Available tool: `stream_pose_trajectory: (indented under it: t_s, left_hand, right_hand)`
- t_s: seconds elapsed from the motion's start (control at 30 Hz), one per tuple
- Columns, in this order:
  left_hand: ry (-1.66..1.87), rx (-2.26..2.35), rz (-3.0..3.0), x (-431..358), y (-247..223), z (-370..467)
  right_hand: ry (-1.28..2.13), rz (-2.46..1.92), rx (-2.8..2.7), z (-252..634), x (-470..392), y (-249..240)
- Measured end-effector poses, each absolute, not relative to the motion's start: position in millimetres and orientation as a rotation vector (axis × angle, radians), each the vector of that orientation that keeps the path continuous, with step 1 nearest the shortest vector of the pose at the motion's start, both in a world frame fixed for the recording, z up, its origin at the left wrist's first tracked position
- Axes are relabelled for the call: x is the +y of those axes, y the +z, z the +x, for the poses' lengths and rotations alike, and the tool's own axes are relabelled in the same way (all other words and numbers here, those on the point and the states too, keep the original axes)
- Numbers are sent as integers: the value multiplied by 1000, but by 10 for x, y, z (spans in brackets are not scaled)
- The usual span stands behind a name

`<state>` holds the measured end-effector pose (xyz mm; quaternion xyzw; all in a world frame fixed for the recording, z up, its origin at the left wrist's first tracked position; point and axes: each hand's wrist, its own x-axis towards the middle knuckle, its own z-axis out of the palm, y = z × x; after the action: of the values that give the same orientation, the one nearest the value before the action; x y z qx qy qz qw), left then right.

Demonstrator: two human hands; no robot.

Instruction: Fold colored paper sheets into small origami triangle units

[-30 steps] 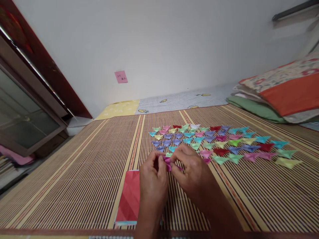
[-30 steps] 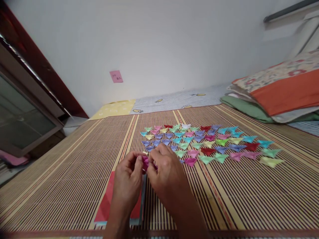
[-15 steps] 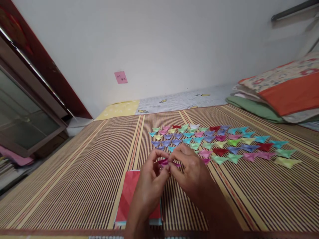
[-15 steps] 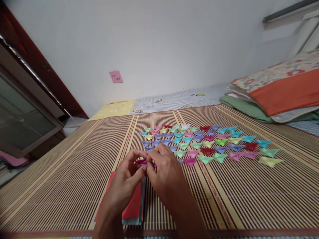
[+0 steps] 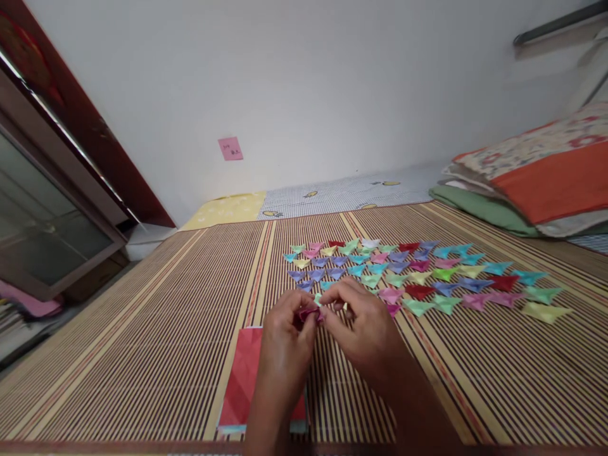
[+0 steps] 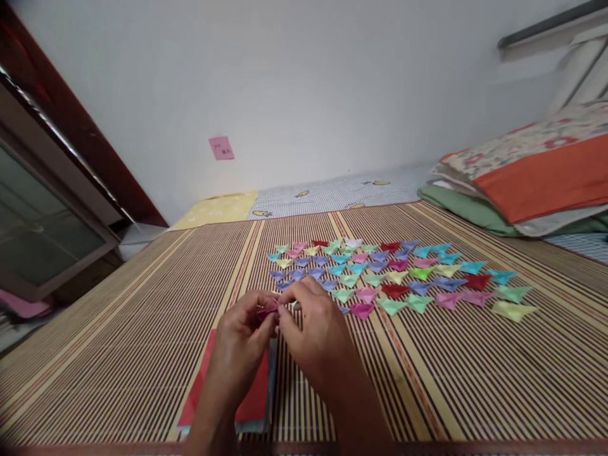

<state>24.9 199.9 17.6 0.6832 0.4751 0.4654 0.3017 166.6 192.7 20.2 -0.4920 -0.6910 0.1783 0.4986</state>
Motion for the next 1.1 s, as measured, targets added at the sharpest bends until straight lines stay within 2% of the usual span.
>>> stream_pose_trajectory:
  t_s: [0.2, 0.6, 0.8, 1.1]
  left_hand:
    - [1324, 1218, 1969, 1997, 199, 250]
    - [1262, 1206, 2059, 1974, 188, 296]
    - [1143, 1205, 1744, 1945, 231, 226]
    - [1263, 1063, 1404, 2050, 121, 219]
  right_hand:
    - [617, -1335, -1556, 1678, 1920, 167]
    - [582, -1367, -1475, 1712, 1936, 149]
    - [476, -1443, -1506, 1741, 1951, 121]
    - [435, -1460, -1542, 1701, 1981, 93]
